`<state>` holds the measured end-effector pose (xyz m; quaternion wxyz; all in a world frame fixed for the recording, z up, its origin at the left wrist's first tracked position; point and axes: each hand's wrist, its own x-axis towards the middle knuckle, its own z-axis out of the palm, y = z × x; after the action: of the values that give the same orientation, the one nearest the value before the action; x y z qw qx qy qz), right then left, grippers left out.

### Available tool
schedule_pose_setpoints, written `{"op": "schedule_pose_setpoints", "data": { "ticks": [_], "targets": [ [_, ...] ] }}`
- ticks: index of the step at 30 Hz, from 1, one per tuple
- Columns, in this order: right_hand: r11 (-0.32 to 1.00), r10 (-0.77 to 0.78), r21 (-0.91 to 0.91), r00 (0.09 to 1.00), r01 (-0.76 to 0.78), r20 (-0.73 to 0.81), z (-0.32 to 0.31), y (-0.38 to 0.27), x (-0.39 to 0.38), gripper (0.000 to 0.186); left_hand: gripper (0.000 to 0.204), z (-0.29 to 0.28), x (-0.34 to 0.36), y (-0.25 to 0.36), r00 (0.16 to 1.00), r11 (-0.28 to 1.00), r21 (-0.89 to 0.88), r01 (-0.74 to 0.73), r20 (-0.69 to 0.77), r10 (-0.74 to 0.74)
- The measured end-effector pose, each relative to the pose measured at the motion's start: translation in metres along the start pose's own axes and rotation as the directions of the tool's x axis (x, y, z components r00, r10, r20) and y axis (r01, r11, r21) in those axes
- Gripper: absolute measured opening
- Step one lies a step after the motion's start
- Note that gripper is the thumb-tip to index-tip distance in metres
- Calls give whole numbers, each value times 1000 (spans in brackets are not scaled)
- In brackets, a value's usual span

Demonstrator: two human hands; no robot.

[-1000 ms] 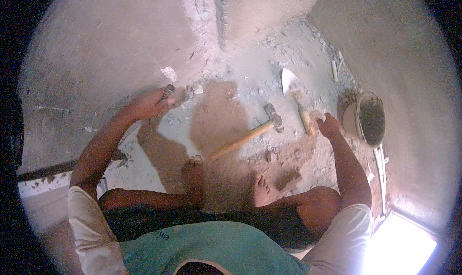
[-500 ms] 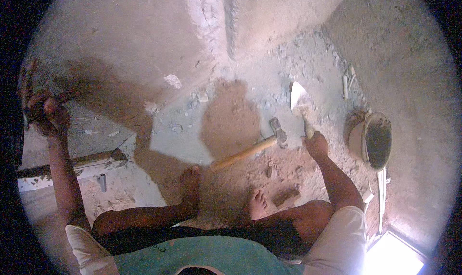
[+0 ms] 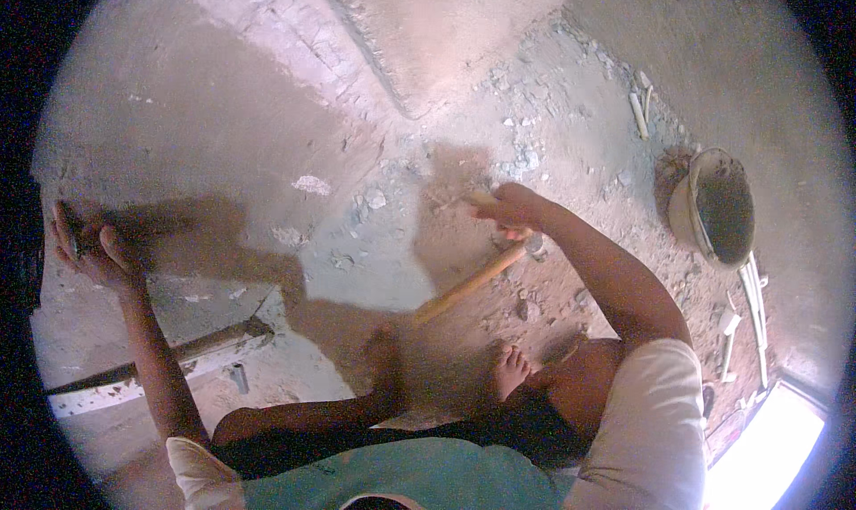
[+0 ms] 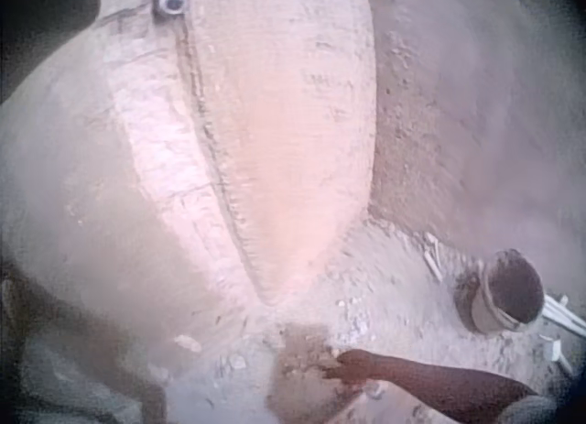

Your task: The person uses a hammer and a chisel to carve a vertical groove into a concrete wall.

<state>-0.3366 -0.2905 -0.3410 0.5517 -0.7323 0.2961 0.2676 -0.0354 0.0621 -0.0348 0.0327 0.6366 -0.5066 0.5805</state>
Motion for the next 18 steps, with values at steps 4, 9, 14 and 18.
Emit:
{"op": "schedule_pose_setpoints", "data": {
  "ticks": [4, 9, 14, 18],
  "targets": [
    [988, 137, 72, 990, -135, -31, -14, -30, 8, 59, 59, 4, -6, -5, 999, 998, 60, -13, -35, 15],
    [921, 226, 374, 932, -110, -283, -64, 26, 6, 57, 46, 4, -3, -2, 999, 1000, -21, -11, -40, 10],
    [763, 401, 640, 710, 90, -578, -104, 108, -10, 47, 42, 5, -6, -8, 992, 993, -26, -112, -61, 111],
    [750, 431, 652, 666, 111, -609, -105, 112, -29, 43, 33, 13, -13, -11, 980, 979, -108, -173, -121, 160]
  ]
}}
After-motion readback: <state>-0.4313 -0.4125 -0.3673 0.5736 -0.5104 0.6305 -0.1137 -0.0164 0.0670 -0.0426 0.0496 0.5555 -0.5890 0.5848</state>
